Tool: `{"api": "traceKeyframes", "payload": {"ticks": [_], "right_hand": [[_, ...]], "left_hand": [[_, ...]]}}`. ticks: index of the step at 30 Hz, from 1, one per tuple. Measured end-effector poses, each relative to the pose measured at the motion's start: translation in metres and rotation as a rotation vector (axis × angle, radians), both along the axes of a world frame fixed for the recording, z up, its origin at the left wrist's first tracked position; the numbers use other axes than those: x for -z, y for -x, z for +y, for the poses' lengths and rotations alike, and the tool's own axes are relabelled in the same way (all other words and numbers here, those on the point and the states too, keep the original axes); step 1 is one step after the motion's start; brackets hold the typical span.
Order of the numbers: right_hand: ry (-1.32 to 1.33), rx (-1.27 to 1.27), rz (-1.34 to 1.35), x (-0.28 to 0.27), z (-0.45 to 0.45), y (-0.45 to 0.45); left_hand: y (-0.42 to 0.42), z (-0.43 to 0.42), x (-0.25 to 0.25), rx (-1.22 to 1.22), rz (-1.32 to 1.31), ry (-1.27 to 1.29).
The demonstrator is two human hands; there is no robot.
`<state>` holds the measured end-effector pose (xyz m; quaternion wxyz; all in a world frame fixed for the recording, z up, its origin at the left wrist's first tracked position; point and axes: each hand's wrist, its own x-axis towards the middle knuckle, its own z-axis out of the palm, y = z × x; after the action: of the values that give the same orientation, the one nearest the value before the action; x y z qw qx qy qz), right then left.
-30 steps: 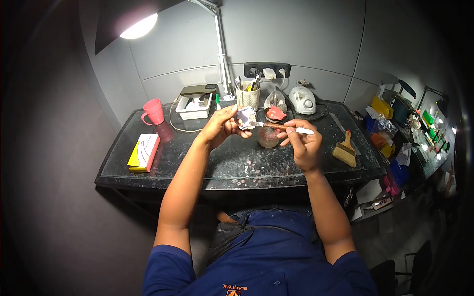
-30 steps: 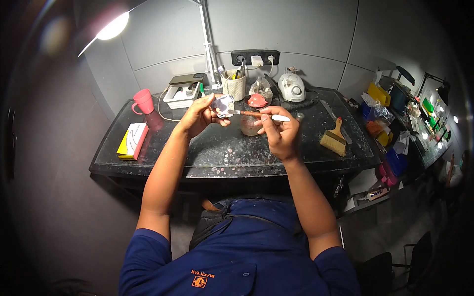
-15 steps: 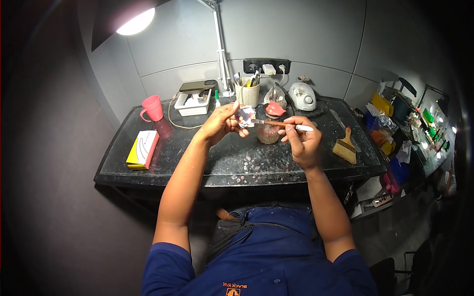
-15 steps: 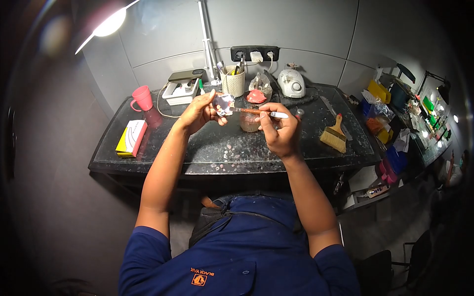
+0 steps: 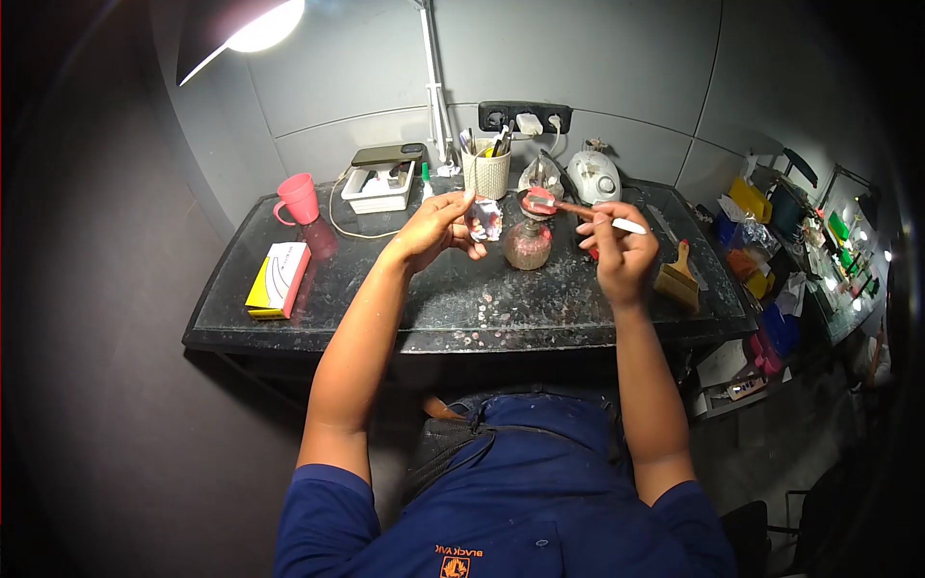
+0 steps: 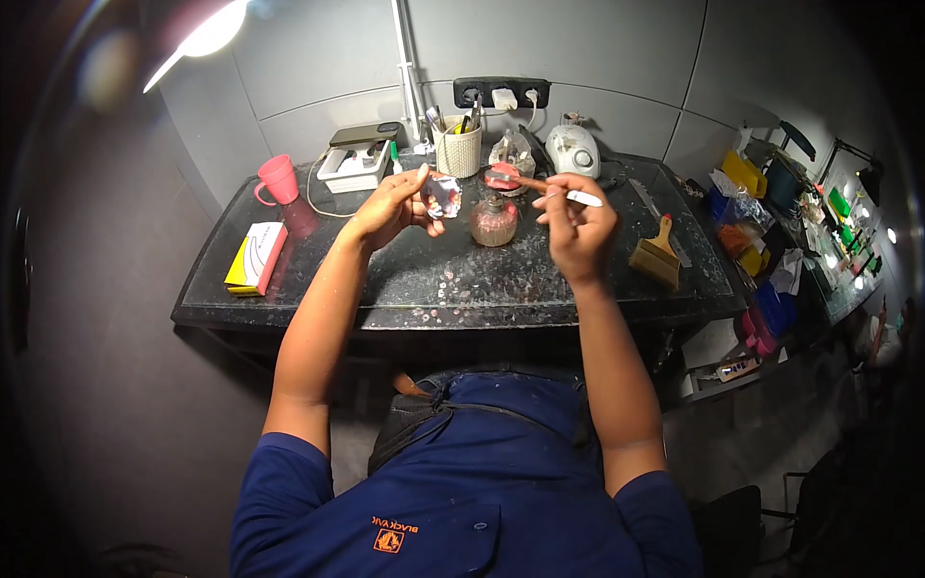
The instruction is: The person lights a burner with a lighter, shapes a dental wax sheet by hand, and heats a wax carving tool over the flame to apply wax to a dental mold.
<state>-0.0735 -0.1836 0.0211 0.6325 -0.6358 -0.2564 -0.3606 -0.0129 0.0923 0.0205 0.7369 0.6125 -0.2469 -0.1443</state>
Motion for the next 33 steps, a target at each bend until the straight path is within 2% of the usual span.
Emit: {"api": "traceKeyframes", "payload": {"ticks": [5,10,16,23,29,33], "right_hand": [[0.049,0.043,0.103,0.001,-0.009,-0.002],[0.006,0.054,-0.043,0.005,-0.006,0.004],[0.128,0.109,0.001,0.012,-0.013,0.003],[0.057,0.056,-0.038,0.006,-0.015,0.000],[0.152,0.166,-0.045,0.005,-0.020,-0.013],[0.070,0.104,-0.024,0.001,-0.021,-0.017]], "left_hand": [[-0.002,0.000,0.001,0.004,0.006,0.034],[-0.005,0.001,0.002,0.012,-0.005,0.053],[0.001,0.000,-0.001,-0.005,-0.013,0.045],[-0.002,0.001,0.001,0.004,-0.015,0.042],[-0.003,0.001,0.002,0.007,-0.015,0.041],[-0.001,0.000,0.000,-0.015,-0.012,0.030]]}}
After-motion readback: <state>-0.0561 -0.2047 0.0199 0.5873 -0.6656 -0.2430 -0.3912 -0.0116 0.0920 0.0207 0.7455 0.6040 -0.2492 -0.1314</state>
